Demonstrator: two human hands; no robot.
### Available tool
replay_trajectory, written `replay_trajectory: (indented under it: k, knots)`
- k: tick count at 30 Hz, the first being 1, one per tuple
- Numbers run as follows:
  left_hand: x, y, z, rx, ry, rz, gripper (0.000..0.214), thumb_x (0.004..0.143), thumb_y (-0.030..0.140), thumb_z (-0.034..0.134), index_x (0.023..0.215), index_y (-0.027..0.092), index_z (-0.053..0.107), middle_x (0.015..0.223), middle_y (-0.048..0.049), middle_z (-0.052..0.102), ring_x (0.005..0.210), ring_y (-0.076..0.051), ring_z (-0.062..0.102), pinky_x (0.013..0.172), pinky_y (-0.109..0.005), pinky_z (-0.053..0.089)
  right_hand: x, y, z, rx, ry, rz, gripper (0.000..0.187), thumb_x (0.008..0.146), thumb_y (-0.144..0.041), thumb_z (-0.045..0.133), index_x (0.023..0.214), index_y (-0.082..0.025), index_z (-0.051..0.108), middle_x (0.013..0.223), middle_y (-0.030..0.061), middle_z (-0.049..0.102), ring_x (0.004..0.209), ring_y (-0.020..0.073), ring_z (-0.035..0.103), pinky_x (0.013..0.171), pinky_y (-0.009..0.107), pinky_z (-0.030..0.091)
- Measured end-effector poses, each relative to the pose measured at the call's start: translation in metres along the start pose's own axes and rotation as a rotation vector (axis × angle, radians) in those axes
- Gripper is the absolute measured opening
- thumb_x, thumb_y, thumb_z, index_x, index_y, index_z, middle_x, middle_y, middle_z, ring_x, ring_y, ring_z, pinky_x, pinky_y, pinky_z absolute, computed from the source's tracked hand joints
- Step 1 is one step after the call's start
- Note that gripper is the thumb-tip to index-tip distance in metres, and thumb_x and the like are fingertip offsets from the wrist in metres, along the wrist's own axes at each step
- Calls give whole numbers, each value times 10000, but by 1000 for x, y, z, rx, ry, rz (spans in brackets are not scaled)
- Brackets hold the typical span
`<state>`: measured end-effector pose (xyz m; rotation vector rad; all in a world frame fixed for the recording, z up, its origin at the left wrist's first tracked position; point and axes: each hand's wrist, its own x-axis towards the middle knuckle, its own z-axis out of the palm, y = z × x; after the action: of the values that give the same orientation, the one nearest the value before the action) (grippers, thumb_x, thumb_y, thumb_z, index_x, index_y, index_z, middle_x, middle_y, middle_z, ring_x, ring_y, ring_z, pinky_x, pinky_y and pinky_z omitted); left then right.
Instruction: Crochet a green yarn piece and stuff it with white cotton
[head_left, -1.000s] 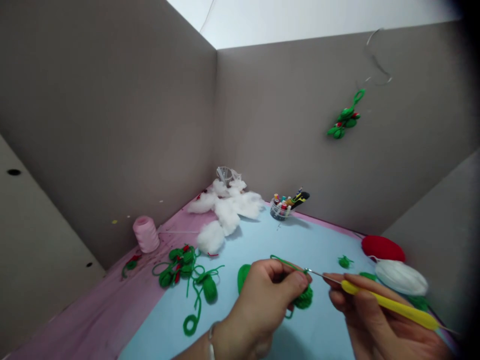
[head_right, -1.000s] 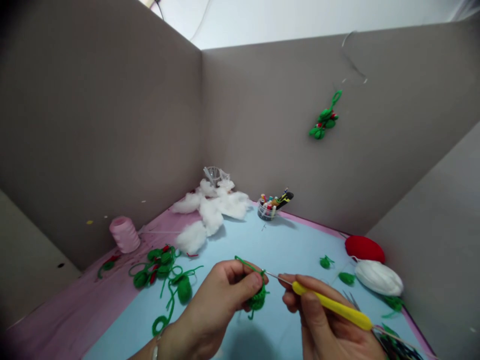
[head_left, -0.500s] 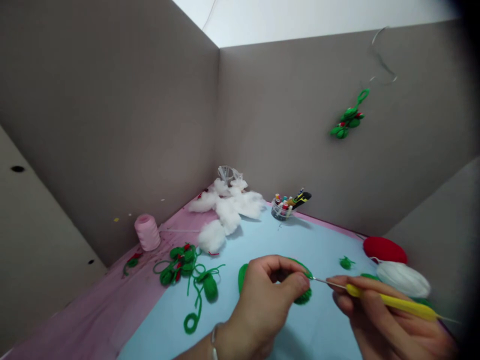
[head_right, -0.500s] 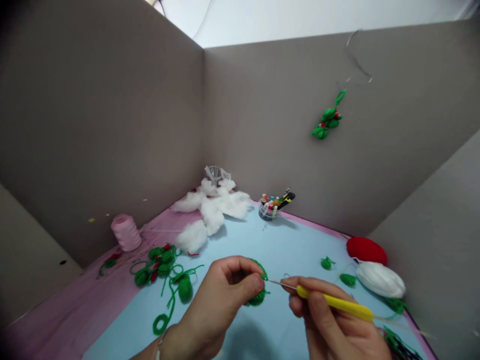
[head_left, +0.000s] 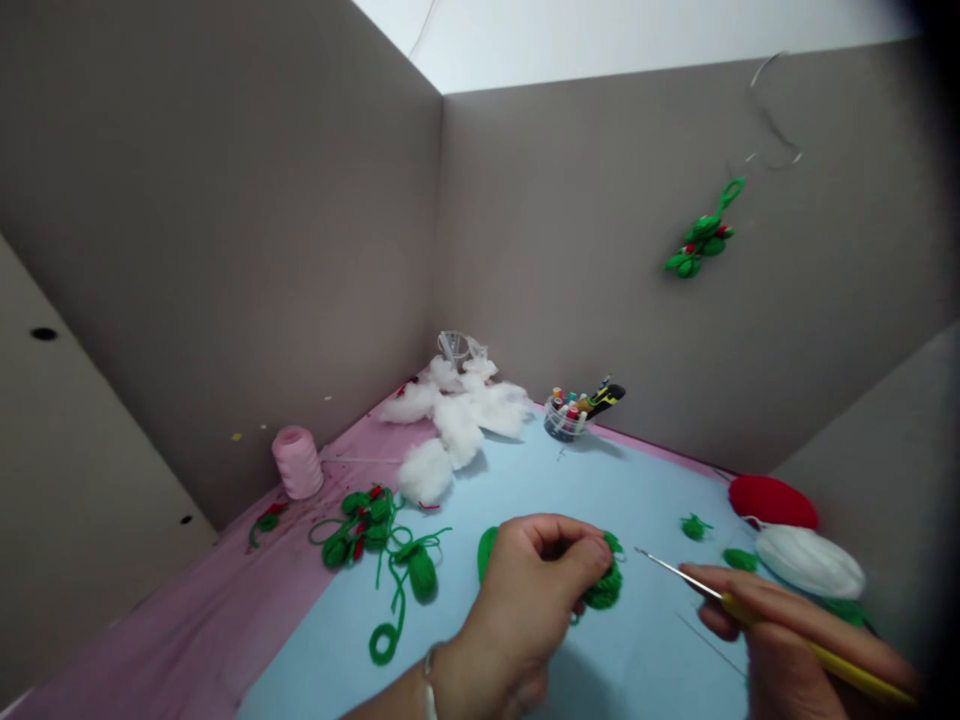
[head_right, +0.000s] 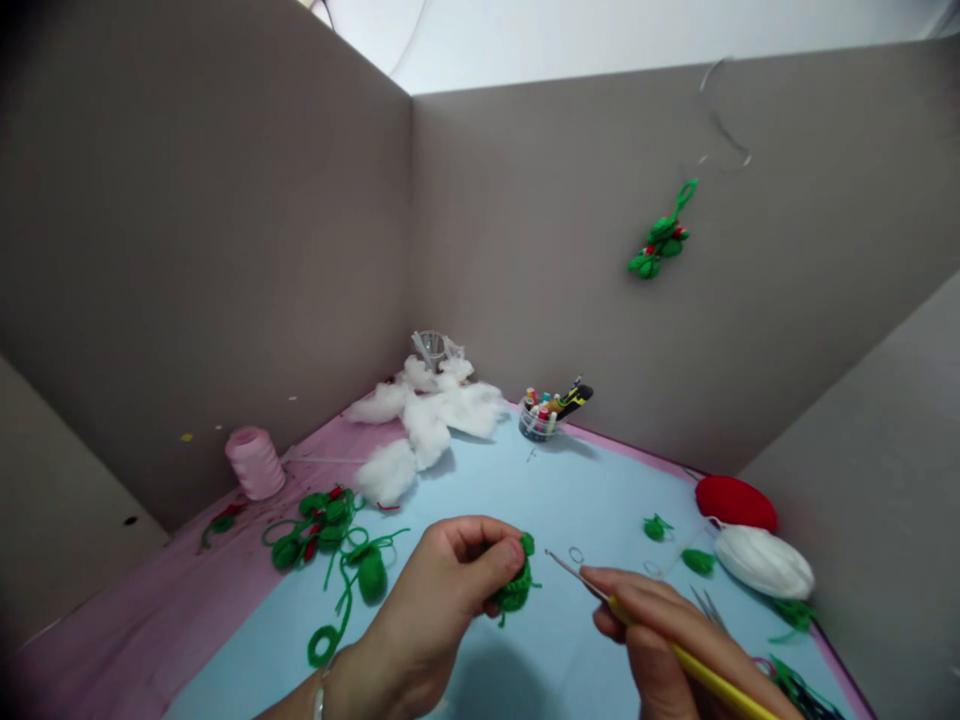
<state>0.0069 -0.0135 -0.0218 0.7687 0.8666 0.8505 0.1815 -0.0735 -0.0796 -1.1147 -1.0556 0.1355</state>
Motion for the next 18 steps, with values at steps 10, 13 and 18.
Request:
replay_trajectory:
  k: [10,13,18]
  knots:
    - [-1,-1,0,3,-29,17,234,637,304,725,742,101,674,626,6,558,566,-74,437,532,-228,301,-1,-11,14,-38,-48,-61,112,768,-289,717,861,-253,768,839,37,765,613,221,688,540,351,546]
    - [-1,-1,1,2,-25,11,239,630,307,732,739,102,675,622,5,560,568,-77,443,535,-230,303,-1,-12,16,-29,-35,-67,95,754,-302,726,825,-253,768,822,43,763,656,242,697,541,355,555]
    - [-1,-3,3,-9,-31,16,287,599,342,766,726,100,678,616,3,563,565,-80,438,534,-239,295,-2,-14,19,-39,-59,-129,125,765,-282,718,874,-257,773,845,36,764,637,218,697,544,332,564]
